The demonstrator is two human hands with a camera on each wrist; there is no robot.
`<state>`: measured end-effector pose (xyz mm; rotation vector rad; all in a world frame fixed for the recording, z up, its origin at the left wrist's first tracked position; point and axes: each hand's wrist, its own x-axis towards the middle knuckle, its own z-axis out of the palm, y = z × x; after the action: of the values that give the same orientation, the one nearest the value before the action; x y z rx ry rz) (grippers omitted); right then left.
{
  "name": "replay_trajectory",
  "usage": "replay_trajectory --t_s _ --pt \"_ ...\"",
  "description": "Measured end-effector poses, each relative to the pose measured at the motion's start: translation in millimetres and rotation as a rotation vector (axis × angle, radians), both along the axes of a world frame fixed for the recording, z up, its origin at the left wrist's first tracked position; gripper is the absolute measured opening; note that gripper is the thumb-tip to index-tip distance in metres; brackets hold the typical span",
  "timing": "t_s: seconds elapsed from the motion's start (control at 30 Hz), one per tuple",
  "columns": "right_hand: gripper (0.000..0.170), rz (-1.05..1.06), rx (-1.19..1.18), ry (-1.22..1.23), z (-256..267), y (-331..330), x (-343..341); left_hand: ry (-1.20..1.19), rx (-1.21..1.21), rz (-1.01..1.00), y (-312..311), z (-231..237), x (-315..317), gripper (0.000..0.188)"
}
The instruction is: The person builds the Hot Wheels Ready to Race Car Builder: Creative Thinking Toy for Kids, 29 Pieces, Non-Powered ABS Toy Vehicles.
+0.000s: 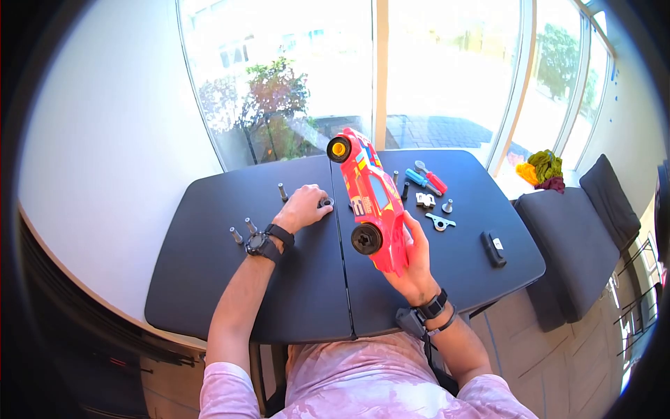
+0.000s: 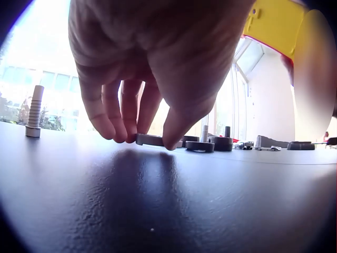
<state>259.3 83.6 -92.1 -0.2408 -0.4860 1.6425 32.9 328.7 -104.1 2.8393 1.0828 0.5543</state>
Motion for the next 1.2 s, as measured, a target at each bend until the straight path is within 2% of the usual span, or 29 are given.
replay_trajectory --t_s 0.1,0.2,0.3,0.4,0.5,0.67,0.9,1.2 --pt "0.061 -0.008 -0.007 0.013 1 -1 -1 -0.173 0.085 -0.058 2 0 -3 0.038" --pt "0.06 0.008 0.026 0.038 0 -1 -1 -0.486 0.013 0.036 -38 59 3 0.04" --pt "0.06 0.009 0.035 0.037 1 -1 -2 -0.8 0.095 0.003 -51 88 1 0.04" --pt "0.06 0.022 0.026 0.039 0 -1 -1 -1.029 0.049 -0.055 -74 118 -2 0.038" --pt "0.059 0.025 0.022 0.05 3 -2 -2 -1.073 0.03 -0.203 -100 141 -5 0.037" --pt "0.059 0.017 0.011 0.041 4 -3 -3 -0.954 0.054 -0.238 -126 150 4 0.039" --pt "0.059 0.023 0.019 0.029 3 -3 -2 -0.873 0.068 -0.214 -124 145 8 0.04" --pt "0.059 0.006 0.021 0.01 3 -3 -3 -0.927 -0.132 -0.303 -124 144 9 0.045"
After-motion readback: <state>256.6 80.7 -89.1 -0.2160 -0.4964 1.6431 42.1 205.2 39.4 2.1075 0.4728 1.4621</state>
